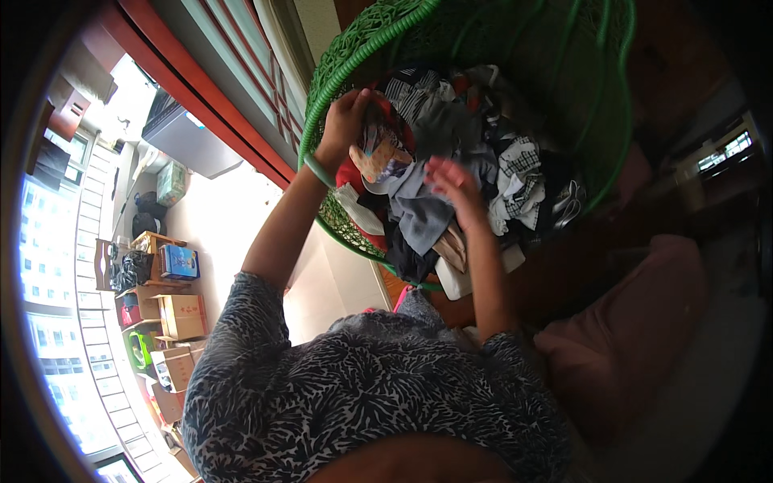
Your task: The person sorts through a green laundry basket filled with various garments, picking up items one by one. They unfold each piece, shake it out, and fold it neatly before placing it on a pink-covered surface. The process is repeated for multiple items including patterned shirts and pants.
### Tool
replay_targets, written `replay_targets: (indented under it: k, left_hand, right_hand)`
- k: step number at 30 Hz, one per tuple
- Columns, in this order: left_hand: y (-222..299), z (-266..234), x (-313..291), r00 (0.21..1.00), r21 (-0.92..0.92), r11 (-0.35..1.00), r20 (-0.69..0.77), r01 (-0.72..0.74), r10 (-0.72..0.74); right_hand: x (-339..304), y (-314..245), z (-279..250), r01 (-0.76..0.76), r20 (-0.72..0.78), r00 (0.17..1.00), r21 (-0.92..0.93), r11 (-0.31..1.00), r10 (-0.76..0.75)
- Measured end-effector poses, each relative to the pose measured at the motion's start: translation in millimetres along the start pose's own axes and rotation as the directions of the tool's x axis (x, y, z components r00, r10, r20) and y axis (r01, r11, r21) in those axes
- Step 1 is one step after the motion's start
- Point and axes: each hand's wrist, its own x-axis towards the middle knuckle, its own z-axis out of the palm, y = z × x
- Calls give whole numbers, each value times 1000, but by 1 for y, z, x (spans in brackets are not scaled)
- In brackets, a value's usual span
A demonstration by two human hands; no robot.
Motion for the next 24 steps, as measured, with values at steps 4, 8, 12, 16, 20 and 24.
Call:
replay_targets:
  k: [4,8,12,16,20,24]
  left_hand:
    - [12,27,17,997,-77,997,76,23,-17]
    - [27,81,28,960,-105,994,272,-34,62]
    - [63,98,24,936,251,956,347,-152,57]
    - [140,61,-8,863,109,865,200,-490,464]
    - [220,-37,-55,562,-324,475,-276,-818,780]
    - [261,-119,-110,255,-183,217,-221,-959,941]
  right_hand:
    - [9,-81,-33,203,-24,975,-302,931,-221]
    - [47,-27,-33,-54,17,998,-358,932,65]
    - [113,52,-35,-408,-43,913,-32,912,407]
    - [170,38,-81,-125,-212,972,-125,984,96]
    - [224,-49,-117,-50,-235,972,-230,972,-6]
    - [253,-145,-120,411,-93,889,-265,872,-448]
